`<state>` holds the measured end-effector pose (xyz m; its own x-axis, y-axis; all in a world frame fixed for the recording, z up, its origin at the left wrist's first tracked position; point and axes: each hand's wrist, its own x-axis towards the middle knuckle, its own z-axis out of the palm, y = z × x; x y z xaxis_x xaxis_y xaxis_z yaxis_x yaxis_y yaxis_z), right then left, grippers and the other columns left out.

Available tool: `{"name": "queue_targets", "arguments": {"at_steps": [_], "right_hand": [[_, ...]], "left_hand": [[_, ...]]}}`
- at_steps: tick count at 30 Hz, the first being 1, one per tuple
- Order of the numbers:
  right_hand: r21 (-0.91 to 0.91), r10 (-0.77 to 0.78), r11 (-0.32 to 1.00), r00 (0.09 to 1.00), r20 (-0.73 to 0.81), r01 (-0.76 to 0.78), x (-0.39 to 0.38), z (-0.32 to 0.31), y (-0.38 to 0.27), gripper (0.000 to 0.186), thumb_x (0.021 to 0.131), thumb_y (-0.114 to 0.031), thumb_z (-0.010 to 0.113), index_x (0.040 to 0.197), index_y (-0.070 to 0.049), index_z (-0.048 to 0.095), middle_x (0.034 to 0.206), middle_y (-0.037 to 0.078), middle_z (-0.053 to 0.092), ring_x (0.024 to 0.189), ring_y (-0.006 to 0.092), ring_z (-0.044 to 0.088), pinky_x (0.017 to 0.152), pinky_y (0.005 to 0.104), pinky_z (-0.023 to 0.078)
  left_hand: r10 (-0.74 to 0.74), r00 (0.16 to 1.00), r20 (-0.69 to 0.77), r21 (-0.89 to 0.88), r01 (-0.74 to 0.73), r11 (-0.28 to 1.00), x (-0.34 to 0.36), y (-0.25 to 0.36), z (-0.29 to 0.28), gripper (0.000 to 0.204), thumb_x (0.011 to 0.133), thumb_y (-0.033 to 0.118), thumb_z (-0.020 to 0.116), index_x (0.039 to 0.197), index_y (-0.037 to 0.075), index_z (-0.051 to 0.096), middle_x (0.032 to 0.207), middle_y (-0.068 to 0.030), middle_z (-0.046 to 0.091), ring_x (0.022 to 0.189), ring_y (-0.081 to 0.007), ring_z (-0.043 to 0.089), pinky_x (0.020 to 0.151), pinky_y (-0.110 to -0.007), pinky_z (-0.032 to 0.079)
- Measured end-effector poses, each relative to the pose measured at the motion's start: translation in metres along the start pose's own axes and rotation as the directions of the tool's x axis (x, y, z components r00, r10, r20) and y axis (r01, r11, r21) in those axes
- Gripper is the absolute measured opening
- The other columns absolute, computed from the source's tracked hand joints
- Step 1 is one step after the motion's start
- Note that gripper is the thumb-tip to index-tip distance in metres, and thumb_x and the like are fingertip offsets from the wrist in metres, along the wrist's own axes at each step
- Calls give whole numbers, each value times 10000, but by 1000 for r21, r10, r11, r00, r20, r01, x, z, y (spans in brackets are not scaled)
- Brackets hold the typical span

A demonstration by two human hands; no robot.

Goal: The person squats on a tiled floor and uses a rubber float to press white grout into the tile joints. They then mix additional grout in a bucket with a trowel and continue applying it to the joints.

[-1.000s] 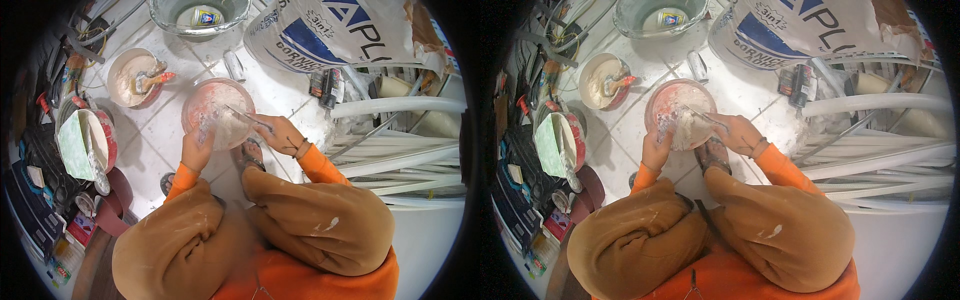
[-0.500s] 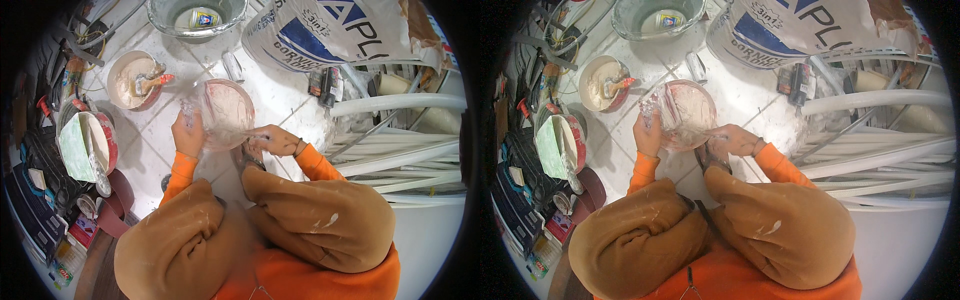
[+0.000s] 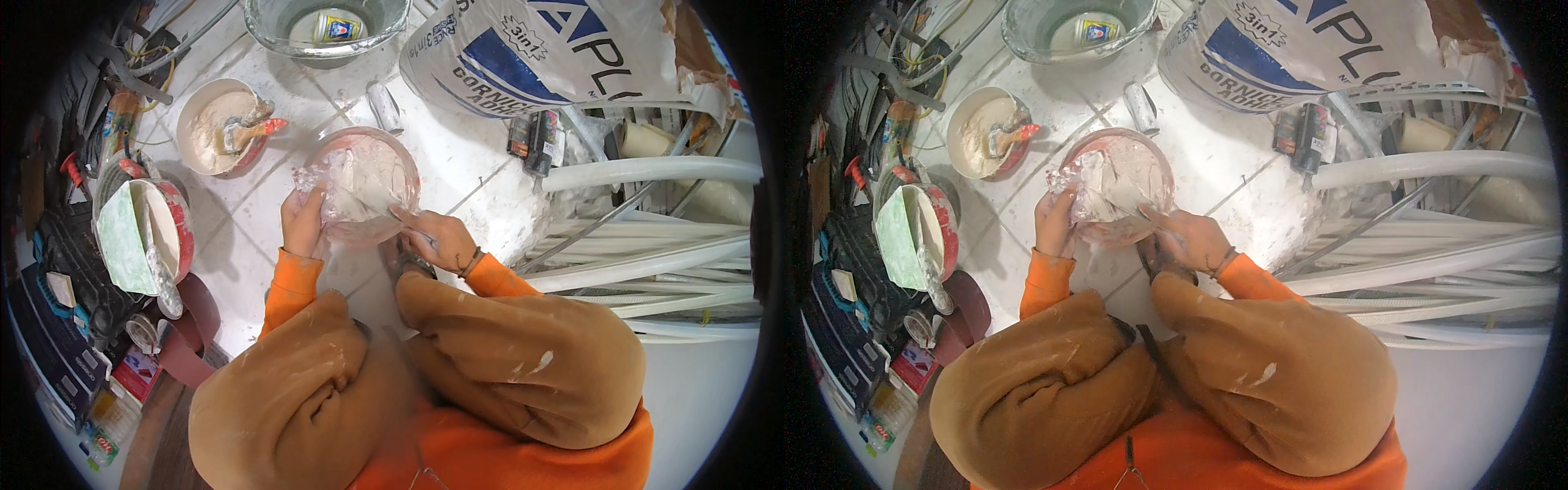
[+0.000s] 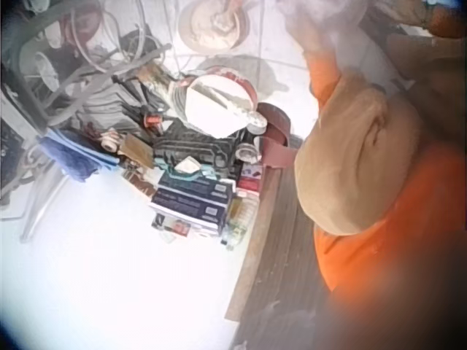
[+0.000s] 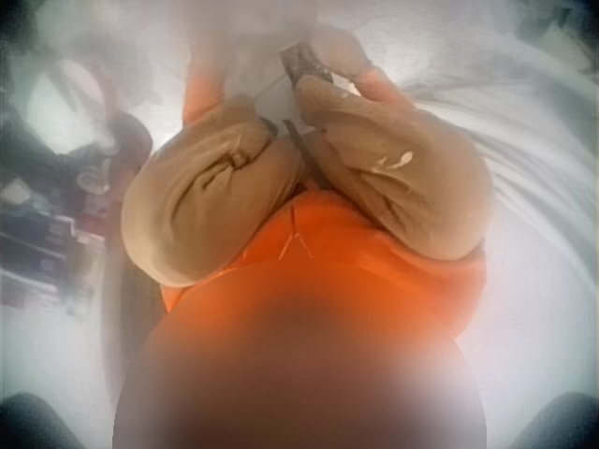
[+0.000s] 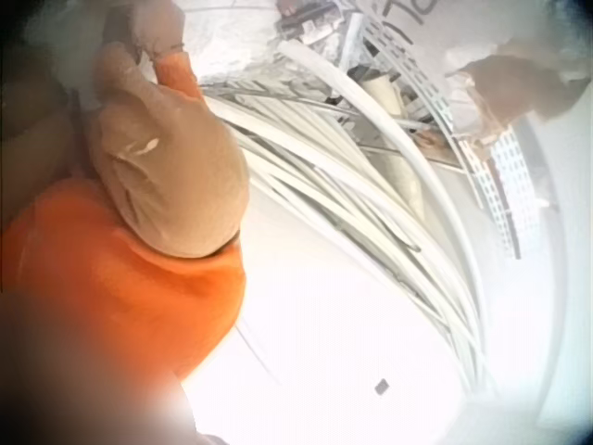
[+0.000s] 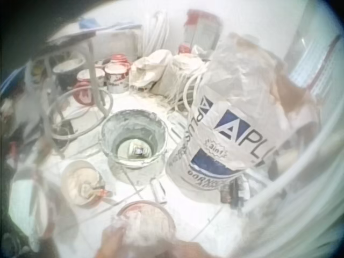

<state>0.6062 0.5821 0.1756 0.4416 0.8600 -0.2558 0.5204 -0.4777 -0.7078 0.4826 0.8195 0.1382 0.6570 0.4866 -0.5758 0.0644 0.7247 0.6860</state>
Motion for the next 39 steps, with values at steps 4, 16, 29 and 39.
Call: {"name": "queue_targets", "arguments": {"at_steps": [4, 16, 29, 39], "right_hand": [[-65, -10, 998, 1000, 17, 12, -8, -15, 6, 518, 952, -158, 589, 1468, -203, 568, 836, 141, 691, 710, 307, 655, 675, 390, 531], [-172, 111, 983, 963, 245, -70, 9, -14, -24, 512, 971, -192, 572, 1481, -200, 537, 938, 182, 721, 817, 393, 688, 758, 437, 557], [-79, 124, 990, 979, 160, -113, 27, -17, -30, 421, 979, -213, 599, 1390, -125, 626, 1010, 209, 739, 875, 326, 741, 814, 376, 565], [442, 84, 890, 993, 87, -114, 17, -24, 9, 458, 950, -145, 642, 1390, -24, 606, 1201, 188, 722, 1001, 215, 726, 873, 341, 550]], "left_hand": [[204, 979, 16, 300, -200, 933, -6, -7, -15, 330, 1010, 145, 620, 1266, -64, 617, 1140, -89, 701, 996, -125, 647, 870, -285, 526], [346, 938, 20, 472, -314, 824, -1, -20, -8, 336, 1027, 165, 605, 1259, -77, 626, 1103, -78, 706, 973, -118, 618, 876, -286, 501], [410, 907, 92, 659, -364, 658, -10, -4, 8, 340, 1001, 183, 631, 1216, -81, 636, 1021, -117, 735, 936, -144, 647, 857, -311, 517], [71, 995, 65, 462, -93, 882, 1, -4, -22, 274, 1011, 134, 611, 1204, -56, 651, 1059, -89, 725, 943, -130, 664, 852, -292, 528]]}}
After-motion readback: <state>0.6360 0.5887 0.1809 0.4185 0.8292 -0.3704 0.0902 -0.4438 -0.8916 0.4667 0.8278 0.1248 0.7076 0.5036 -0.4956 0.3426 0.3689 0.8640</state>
